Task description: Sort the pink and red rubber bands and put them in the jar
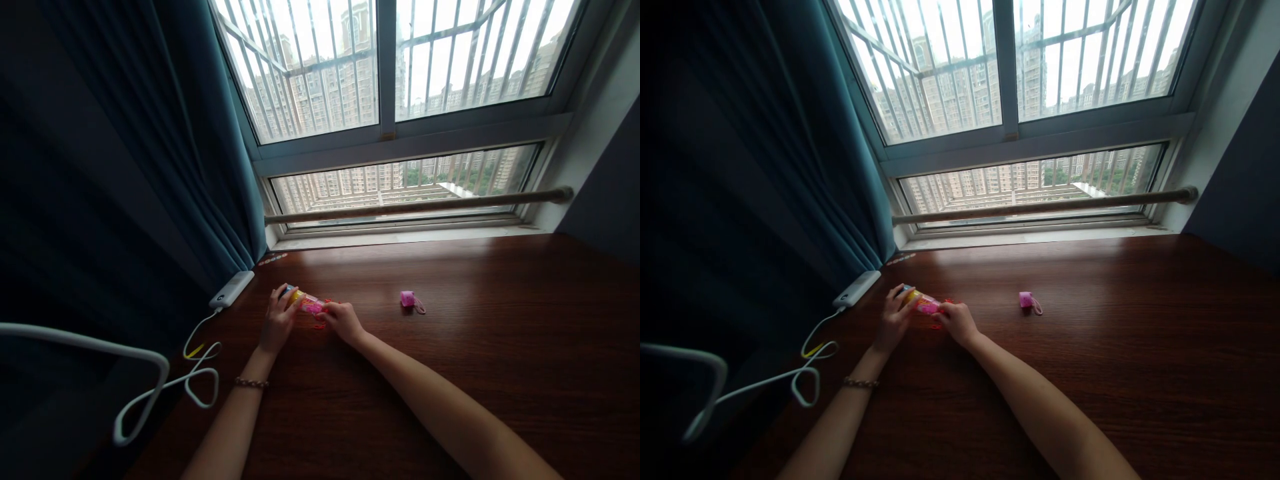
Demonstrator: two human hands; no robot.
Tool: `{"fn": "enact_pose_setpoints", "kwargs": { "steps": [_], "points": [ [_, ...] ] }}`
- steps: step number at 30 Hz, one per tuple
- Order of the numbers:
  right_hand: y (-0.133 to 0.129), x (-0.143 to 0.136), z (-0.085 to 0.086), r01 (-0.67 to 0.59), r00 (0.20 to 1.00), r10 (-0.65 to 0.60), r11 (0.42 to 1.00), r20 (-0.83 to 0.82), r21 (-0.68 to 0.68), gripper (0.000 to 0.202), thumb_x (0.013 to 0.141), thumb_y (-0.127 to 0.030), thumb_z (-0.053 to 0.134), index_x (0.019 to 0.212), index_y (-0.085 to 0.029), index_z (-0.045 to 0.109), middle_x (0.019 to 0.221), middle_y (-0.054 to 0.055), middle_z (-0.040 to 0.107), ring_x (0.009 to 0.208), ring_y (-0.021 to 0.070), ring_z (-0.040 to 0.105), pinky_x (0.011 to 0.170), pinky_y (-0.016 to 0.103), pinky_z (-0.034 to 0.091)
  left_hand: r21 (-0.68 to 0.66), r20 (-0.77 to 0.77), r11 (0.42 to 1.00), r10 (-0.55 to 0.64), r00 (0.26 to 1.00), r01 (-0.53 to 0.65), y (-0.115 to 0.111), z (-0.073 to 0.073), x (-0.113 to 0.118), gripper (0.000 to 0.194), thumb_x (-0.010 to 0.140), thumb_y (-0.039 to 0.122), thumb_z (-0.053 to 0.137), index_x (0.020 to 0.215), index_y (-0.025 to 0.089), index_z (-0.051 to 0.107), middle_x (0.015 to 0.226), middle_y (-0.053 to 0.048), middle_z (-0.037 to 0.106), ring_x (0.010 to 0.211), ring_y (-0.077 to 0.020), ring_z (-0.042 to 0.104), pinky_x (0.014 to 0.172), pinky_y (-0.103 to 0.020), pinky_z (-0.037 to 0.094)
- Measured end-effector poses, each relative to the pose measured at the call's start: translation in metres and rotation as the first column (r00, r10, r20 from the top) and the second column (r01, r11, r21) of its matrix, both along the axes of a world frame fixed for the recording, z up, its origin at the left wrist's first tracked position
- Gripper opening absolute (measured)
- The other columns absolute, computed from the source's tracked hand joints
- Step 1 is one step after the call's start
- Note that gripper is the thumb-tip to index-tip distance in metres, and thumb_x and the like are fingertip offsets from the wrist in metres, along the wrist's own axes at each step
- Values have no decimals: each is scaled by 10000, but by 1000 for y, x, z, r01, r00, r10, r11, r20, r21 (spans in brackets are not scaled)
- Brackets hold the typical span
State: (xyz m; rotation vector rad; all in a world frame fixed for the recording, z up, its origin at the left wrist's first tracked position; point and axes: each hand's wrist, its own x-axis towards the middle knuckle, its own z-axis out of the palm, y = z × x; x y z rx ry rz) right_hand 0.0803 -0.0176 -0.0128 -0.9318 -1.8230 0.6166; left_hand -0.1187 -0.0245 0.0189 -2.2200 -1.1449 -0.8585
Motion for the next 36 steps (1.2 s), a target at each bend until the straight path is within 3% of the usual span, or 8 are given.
{"fn": "enact_pose_setpoints", "kwargs": {
  "steps": [7,13,18,22,29,36],
  "points": [
    [3,1,-3,42,999,-43,999,-17,-24,142,782,-265,584,746,-152,662,597,-1,617,529,94,516,559,176,366,68,78,992,102,992,-108,-3,4,-1,396,808,57,451,1119,271,568,1225,-73,504,1260,-275,292,1029,-600,155],
    [1,1,-2,76,997,-77,996,-10,-54,234,796,-302,558,960,-158,643,597,2,621,506,106,519,549,191,380,120,45,981,149,988,-153,-13,12,4,450,783,34,457,1129,302,561,1219,-51,526,1261,-298,289,1017,-649,54],
    [1,2,0,74,997,-74,996,11,-47,235,834,-327,509,848,-173,686,640,15,648,544,116,538,562,199,371,145,-48,983,122,991,-114,-18,18,5,446,788,61,472,1153,306,544,1230,-49,520,1270,-296,273,1027,-615,141],
    [3,3,-1,80,997,-79,996,23,-40,141,778,-274,587,756,-184,693,686,20,661,603,129,560,605,208,379,134,-55,984,126,990,-118,-17,21,8,442,790,60,464,1149,304,548,1237,-50,511,1267,-287,276,1031,-585,182],
    [0,3,1,122,993,-122,991,3,-60,147,762,-272,597,862,-177,648,677,13,643,585,123,549,585,207,399,121,85,975,177,980,-187,-13,21,9,400,809,64,449,1121,282,571,1228,-68,496,1253,-289,289,1022,-553,227],
    [-3,3,7,-6,1000,6,1000,-1,-9,294,786,-239,559,1075,-218,609,776,6,642,578,95,522,634,207,414,117,118,977,167,979,-181,-13,22,9,368,821,121,478,1138,289,559,1227,-72,489,1222,-296,318,991,-528,279]
  ]
}}
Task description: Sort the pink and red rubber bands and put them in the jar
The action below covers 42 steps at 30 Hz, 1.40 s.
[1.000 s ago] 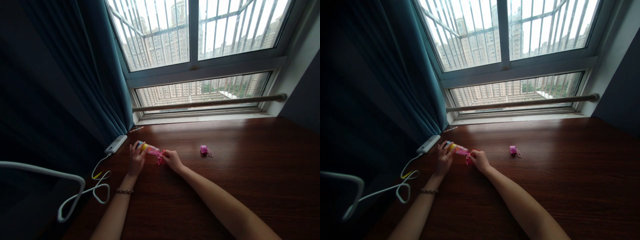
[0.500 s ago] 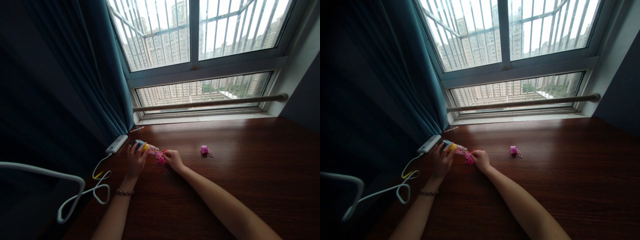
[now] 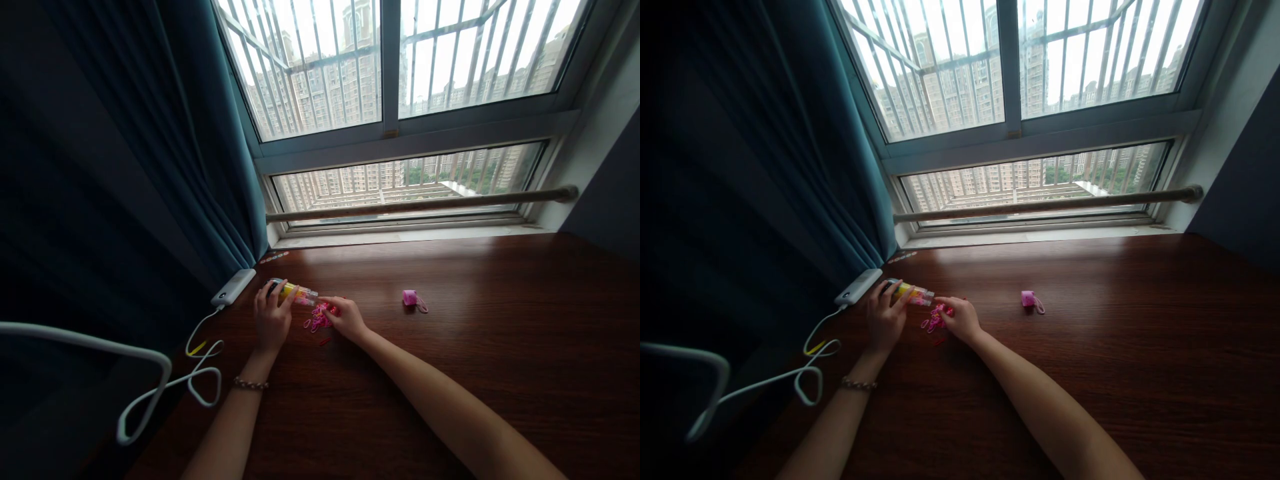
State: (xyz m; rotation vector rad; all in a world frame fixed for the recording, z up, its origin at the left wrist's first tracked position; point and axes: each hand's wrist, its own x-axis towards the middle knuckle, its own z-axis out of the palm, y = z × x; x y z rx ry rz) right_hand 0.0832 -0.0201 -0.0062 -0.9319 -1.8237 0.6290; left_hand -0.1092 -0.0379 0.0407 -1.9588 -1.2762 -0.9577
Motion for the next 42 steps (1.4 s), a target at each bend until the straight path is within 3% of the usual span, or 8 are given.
{"fn": "enact_pose_setpoints", "kwargs": {
  "steps": [6,9,16,23,29,33,37,42],
  "points": [
    [-3,0,-1,-193,981,193,981,6,-35,564,744,-261,594,1279,-211,421,732,-26,630,510,71,496,588,189,417,-73,-38,993,-92,995,89,1,-5,8,387,808,193,527,1175,315,521,1186,-64,520,1129,-275,400,921,-481,386],
    [-3,0,-1,-201,979,202,979,18,-30,651,714,-279,620,1310,-191,375,752,-13,622,544,80,502,599,196,423,-128,-37,983,-139,990,133,1,-13,17,390,806,193,528,1179,307,517,1179,-63,527,1116,-267,409,905,-466,418],
    [1,2,-3,-207,966,215,976,143,-72,439,714,-217,591,1151,-189,546,546,-60,513,472,72,431,499,171,360,-150,-56,971,-198,979,188,-2,-19,20,438,803,115,497,1208,283,490,1252,-70,472,1213,-285,335,960,-502,378],
    [1,1,5,-232,955,243,969,171,-85,387,751,-141,496,1130,-191,556,554,-51,509,476,76,433,487,168,342,-167,-117,968,-206,971,185,3,-17,4,392,837,124,444,1208,244,485,1249,-83,474,1224,-267,350,988,-497,356],
    [4,9,11,-268,938,268,963,221,-32,340,816,-232,484,1146,-199,558,592,-36,532,479,67,408,502,166,323,-141,-123,977,-176,977,158,10,-19,-8,382,839,106,434,1186,250,501,1235,-73,486,1234,-256,341,1001,-486,345],
    [6,8,7,-225,949,212,974,232,28,285,831,-300,501,1070,-191,609,582,-24,538,483,71,410,512,169,316,-149,-140,979,-163,977,142,11,-20,-11,380,834,116,456,1182,259,503,1236,-70,491,1232,-258,348,1001,-485,342],
    [6,3,3,-87,967,67,993,246,74,185,804,-270,541,904,-200,680,551,-17,555,477,80,423,515,177,307,-131,-127,982,-152,980,136,12,-22,-10,371,836,115,454,1177,250,509,1226,-68,501,1225,-250,360,1000,-468,349],
    [2,0,1,53,971,-69,996,230,73,199,801,-321,554,899,-217,693,597,17,625,502,109,485,546,202,319,-114,-111,981,-168,980,155,12,-21,-6,363,845,119,437,1178,242,509,1221,-70,500,1224,-249,356,999,-467,348]
  ]
}}
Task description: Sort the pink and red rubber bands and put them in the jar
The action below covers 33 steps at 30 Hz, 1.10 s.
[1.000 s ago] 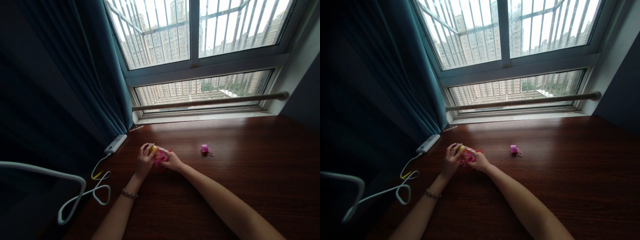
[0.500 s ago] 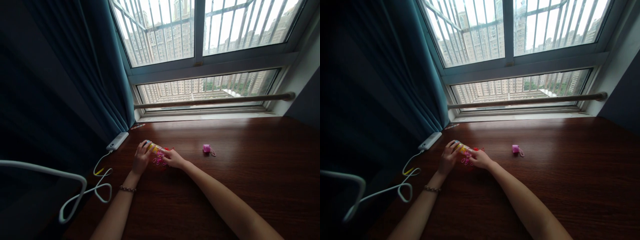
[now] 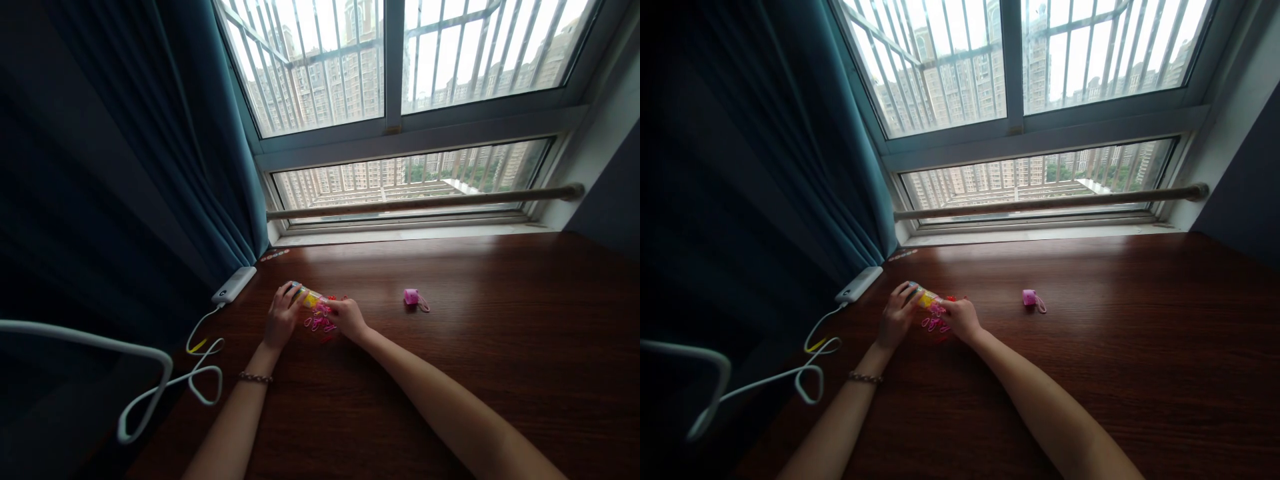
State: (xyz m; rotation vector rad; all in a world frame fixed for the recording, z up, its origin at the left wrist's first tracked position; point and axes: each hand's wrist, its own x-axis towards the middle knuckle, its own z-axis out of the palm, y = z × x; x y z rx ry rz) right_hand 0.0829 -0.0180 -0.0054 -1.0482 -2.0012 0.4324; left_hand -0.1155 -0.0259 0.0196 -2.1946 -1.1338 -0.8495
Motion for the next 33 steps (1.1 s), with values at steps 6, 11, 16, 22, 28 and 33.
{"fn": "enact_pose_setpoints", "kwargs": {
  "steps": [6,11,16,22,28,33],
  "points": [
    [-5,-2,-2,104,995,-104,995,1,-1,234,813,-389,535,875,-231,695,624,22,655,520,123,534,556,205,325,-28,36,1000,-6,999,7,1,-3,1,396,830,94,448,1183,262,510,1234,-77,489,1234,-258,334,1012,-493,311],
    [-5,-2,-4,142,989,-142,990,48,-3,230,809,-408,542,877,-242,687,658,20,670,558,129,573,570,197,339,-33,20,999,-2,1000,2,0,-3,0,403,825,80,443,1180,256,521,1248,-80,479,1244,-265,319,1029,-519,254],
    [-3,0,-6,149,987,-147,989,70,-25,191,801,-372,558,838,-230,680,651,20,668,568,134,580,575,197,348,20,50,999,31,998,-32,-1,0,-3,390,819,70,437,1134,259,564,1223,-81,502,1243,-265,322,1038,-539,199],
    [-4,1,-5,162,985,-159,986,73,-37,136,773,-315,574,815,-217,659,620,12,645,568,142,572,572,205,357,59,161,990,120,980,-131,-4,3,-4,388,801,64,452,1084,282,603,1203,-74,531,1244,-263,324,1050,-540,114],
    [-4,1,-4,160,987,-158,986,40,-49,310,744,-244,577,1053,-249,585,720,-7,655,625,146,582,610,215,388,103,143,975,180,973,-196,-13,9,3,406,786,67,487,1093,309,596,1201,-54,550,1266,-291,271,1027,-583,16],
    [-5,2,-1,110,993,-111,993,-42,-32,298,756,-248,575,1054,-234,573,865,8,637,765,156,588,698,231,422,97,17,990,99,995,-100,-18,15,3,412,802,112,509,1134,352,553,1193,-25,565,1221,-276,342,1013,-596,-37]
  ]
}}
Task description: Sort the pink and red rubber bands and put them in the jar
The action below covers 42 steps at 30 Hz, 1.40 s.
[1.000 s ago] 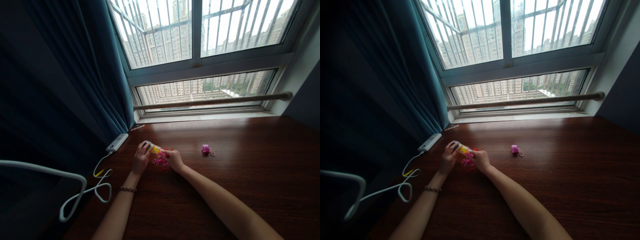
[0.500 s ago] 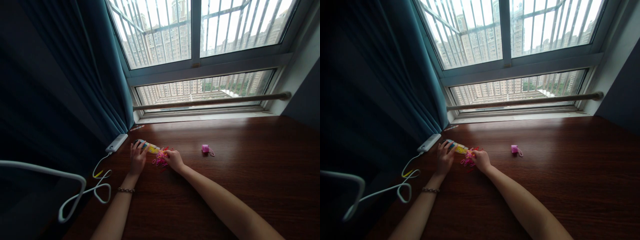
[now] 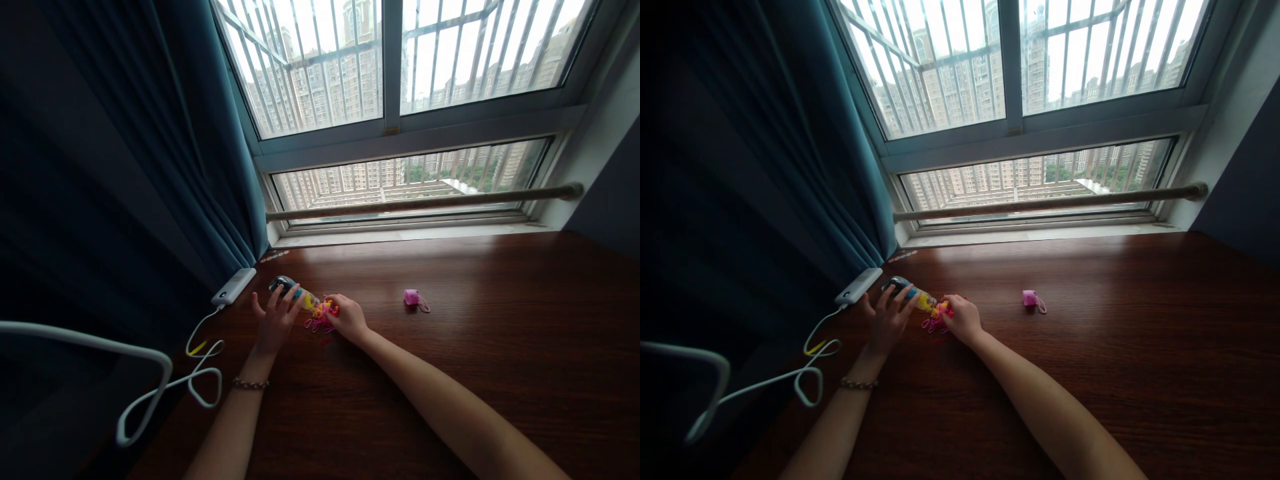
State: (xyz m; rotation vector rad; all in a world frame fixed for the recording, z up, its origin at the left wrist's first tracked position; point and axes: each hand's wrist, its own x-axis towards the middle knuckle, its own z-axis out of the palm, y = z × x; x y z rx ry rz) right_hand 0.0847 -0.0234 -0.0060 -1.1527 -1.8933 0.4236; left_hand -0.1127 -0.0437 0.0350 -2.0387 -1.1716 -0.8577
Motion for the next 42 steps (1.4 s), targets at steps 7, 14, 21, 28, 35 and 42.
{"fn": "enact_pose_setpoints", "kwargs": {
  "steps": [7,14,21,28,35,42],
  "points": [
    [-5,2,11,-83,994,91,987,-57,138,465,681,-418,680,1092,-233,563,1015,42,606,936,215,504,836,316,406,10,44,999,-38,998,38,-2,-1,3,395,799,138,528,1117,370,562,1189,-12,566,1238,-279,310,1018,-595,-30],
    [5,0,4,-99,978,116,989,-174,106,336,758,-270,628,1085,-216,573,973,41,626,916,197,502,828,315,410,-34,541,978,-155,826,206,6,-15,25,515,733,191,619,1213,311,478,1359,-54,371,1302,-274,218,1067,-523,69],
    [5,1,4,-90,968,102,994,-231,59,333,761,-298,625,1083,-226,578,949,37,631,907,194,497,822,311,416,-102,995,653,67,76,751,15,-25,43,393,679,252,671,1048,181,555,1020,-83,617,936,-199,593,812,-309,475],
    [7,-1,2,-51,951,58,998,-302,29,485,714,-295,668,1159,-199,498,971,48,620,940,203,509,845,331,408,44,992,803,36,-121,594,19,-14,38,370,576,161,736,907,191,574,917,-9,634,830,-134,607,779,-249,474],
    [10,-1,-3,14,960,-9,1000,-281,15,277,746,-241,629,1008,-165,579,932,58,621,897,197,524,811,314,405,64,993,835,3,-120,546,19,-5,32,378,570,162,733,910,183,567,922,-10,627,832,-133,602,790,-263,479],
    [9,0,-1,-9,971,17,999,-237,33,154,775,-242,596,918,-195,629,917,47,617,888,188,527,810,302,398,53,983,771,72,-170,634,16,-2,32,393,568,167,736,931,207,591,881,6,637,805,-131,609,770,-268,500]
  ]
}}
